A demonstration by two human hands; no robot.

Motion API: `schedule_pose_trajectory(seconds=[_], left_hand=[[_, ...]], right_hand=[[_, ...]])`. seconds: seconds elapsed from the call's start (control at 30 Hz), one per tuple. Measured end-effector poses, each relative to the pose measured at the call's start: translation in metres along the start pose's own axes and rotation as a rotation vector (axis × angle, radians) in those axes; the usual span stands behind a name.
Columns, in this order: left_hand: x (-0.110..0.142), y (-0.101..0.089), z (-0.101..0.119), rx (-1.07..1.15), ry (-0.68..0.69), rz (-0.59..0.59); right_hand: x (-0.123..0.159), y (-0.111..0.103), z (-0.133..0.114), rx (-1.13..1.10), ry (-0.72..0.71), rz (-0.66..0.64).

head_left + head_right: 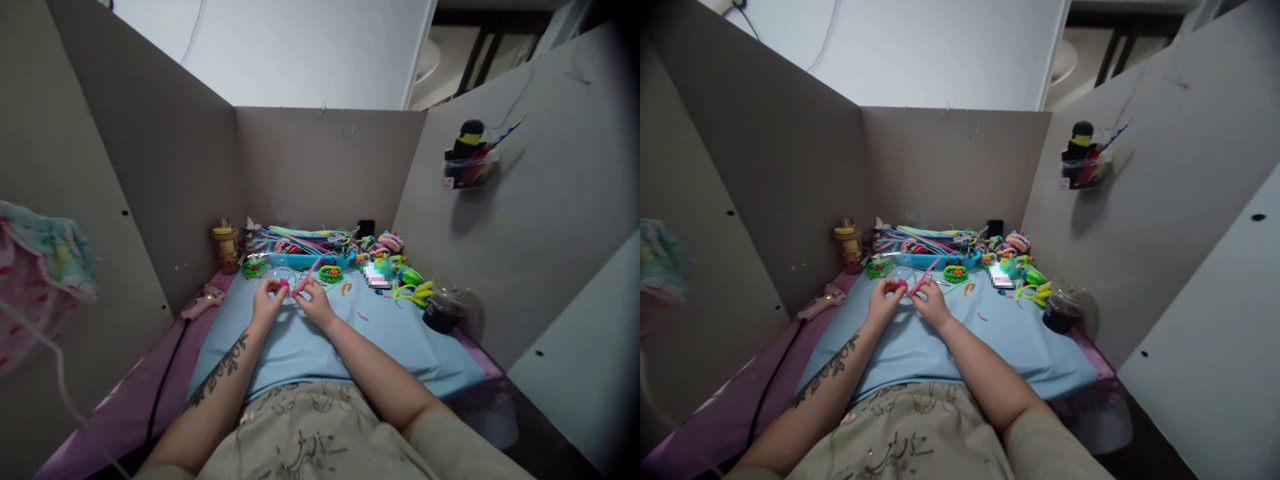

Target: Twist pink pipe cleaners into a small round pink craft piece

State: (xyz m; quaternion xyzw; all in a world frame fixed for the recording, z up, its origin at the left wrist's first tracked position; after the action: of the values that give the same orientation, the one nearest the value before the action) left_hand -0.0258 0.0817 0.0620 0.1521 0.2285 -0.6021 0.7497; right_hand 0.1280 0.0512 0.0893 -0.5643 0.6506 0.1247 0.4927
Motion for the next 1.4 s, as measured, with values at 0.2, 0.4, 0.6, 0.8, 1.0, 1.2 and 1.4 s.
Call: schedule_pose_trajectory(seconds=[0.2,0.4,0.6,0.8,1.0,1.2,1.4], left_hand=[[-0.001,0.003,-0.005,0.066,-0.031,-0.023],[0.0,0.006,-0.002,0.058,-0.042,-0.047],[0.007,0.021,0.003,0.018,0.014,-0.198],[0.015,0.036,0.005,-0.015,0.073,-0.332],[0.014,0.034,0.004,-0.065,0.077,-0.323],[0.011,0.027,-0.004,-0.128,0.04,-0.261],[0.016,0.036,0.004,-0.135,0.12,-0.347]], right_hand=[[0.001,0.003,-0.001,-0.014,-0.019,-0.027],[0.002,0.002,-0.001,-0.044,-0.007,-0.014],[-0.001,-0.013,0.014,-0.093,0.137,0.09],[-0.002,-0.021,0.028,-0.084,0.235,0.109],[-0.002,-0.015,0.032,-0.095,0.255,0.044],[-0.002,-0.002,0.03,-0.055,0.241,-0.079],[-0.001,-0.003,0.035,0.017,0.271,-0.067]])
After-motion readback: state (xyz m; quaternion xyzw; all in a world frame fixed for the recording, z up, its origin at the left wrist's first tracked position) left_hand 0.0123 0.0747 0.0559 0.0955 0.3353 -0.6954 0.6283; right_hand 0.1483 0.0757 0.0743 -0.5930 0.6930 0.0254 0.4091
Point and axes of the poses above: each hand's wrist, its own x-axis away from the middle knuckle, its own y-axis out of the palm, z = x × y, the point moved 10 cm from there along -x, towards the middle knuckle, and after that the axes turned 5 degrees about x, right-handed, at the moved point
